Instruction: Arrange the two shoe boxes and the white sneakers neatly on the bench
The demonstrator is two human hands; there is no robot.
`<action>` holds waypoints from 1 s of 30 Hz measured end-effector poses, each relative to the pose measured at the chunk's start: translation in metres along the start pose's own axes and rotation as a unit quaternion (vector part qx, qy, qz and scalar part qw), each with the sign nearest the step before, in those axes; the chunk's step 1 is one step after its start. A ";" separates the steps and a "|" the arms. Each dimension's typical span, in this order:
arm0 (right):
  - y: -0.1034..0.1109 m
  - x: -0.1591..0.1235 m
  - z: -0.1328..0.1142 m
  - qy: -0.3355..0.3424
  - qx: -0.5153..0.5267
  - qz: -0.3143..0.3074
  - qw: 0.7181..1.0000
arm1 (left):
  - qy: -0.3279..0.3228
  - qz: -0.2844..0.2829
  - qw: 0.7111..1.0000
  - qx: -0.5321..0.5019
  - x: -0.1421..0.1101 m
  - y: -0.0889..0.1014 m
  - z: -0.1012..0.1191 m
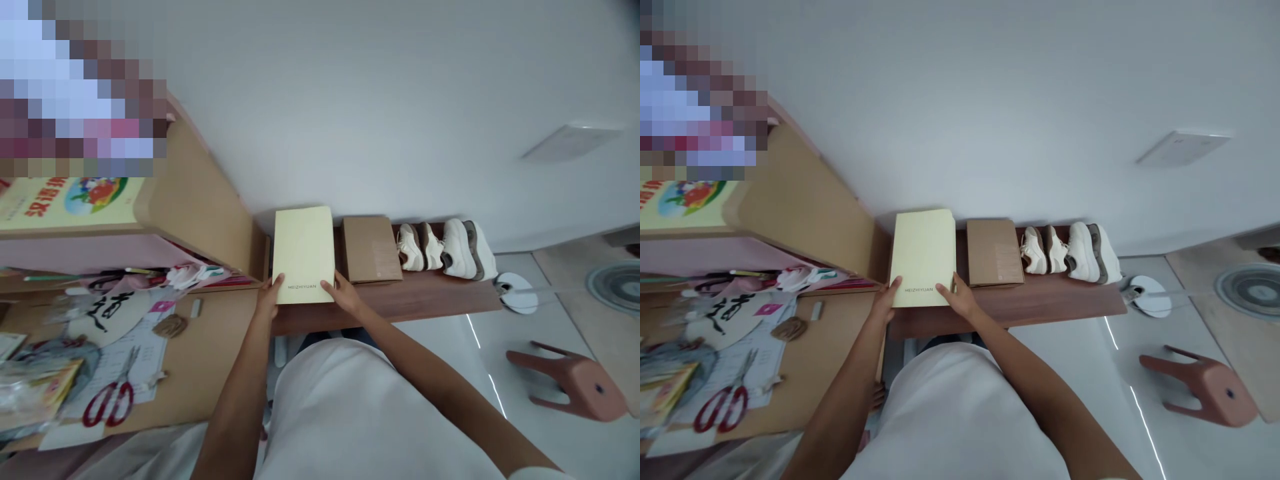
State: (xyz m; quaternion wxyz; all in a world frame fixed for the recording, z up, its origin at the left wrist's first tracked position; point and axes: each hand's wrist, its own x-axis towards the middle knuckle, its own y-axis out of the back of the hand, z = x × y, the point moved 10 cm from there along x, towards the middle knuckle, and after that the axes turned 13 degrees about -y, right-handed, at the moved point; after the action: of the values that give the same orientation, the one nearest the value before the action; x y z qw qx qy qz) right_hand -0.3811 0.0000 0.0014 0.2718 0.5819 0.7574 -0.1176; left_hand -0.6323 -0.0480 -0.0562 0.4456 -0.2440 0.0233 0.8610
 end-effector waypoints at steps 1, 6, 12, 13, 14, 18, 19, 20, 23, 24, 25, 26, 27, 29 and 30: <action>-0.004 0.004 0.001 -0.004 0.001 -0.005 1.000 | -0.008 0.005 1.000 0.011 0.001 0.002 0.005; -0.015 0.026 0.016 -0.039 0.027 0.000 0.999 | -0.035 0.030 0.997 0.055 0.002 0.008 0.013; -0.019 0.041 0.030 -0.050 0.047 -0.025 0.997 | -0.041 0.047 0.995 0.083 0.004 0.013 0.003; -0.020 0.043 0.032 -0.052 0.046 -0.028 0.997 | -0.043 0.047 0.994 0.085 0.005 0.012 0.002; -0.020 0.044 0.034 -0.054 0.042 -0.032 0.997 | -0.044 0.045 0.994 0.086 0.006 0.012 0.002; -0.024 0.049 0.041 -0.065 0.021 -0.038 0.997 | -0.046 0.034 0.995 0.079 0.007 0.008 0.000; -0.024 0.050 0.042 -0.065 0.018 -0.038 0.997 | -0.048 0.035 0.995 0.085 0.006 0.008 0.000; -0.024 0.052 0.043 -0.063 0.014 -0.036 0.997 | -0.049 0.038 0.993 0.096 0.006 0.008 0.000; -0.025 0.055 0.042 -0.054 -0.013 -0.032 0.998 | -0.054 0.048 0.988 0.139 0.004 0.008 0.003; -0.026 0.056 0.041 -0.048 -0.026 -0.032 0.998 | -0.056 0.047 0.986 0.152 0.004 0.007 0.004; -0.027 0.056 0.039 -0.043 -0.040 -0.030 0.998 | -0.059 0.045 0.984 0.165 0.004 0.007 0.006; -0.027 0.055 0.037 -0.038 -0.054 -0.025 0.997 | -0.061 0.039 0.981 0.182 0.004 0.006 0.008; -0.026 0.054 0.035 -0.031 -0.069 -0.018 0.997 | -0.064 0.032 0.976 0.205 0.005 0.005 0.012; -0.021 0.049 0.026 -0.002 -0.092 0.012 0.996 | -0.075 0.021 0.958 0.277 0.005 0.005 0.022; -0.015 0.045 0.019 0.021 -0.097 0.032 0.995 | -0.089 0.022 0.943 0.319 0.005 0.004 0.030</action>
State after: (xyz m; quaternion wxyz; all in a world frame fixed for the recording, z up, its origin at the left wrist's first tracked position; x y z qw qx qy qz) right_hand -0.3979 0.0227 -0.0409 0.3142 0.5794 0.7517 -0.0223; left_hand -0.6500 -0.0391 -0.0325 0.4817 -0.0104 0.2621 0.8362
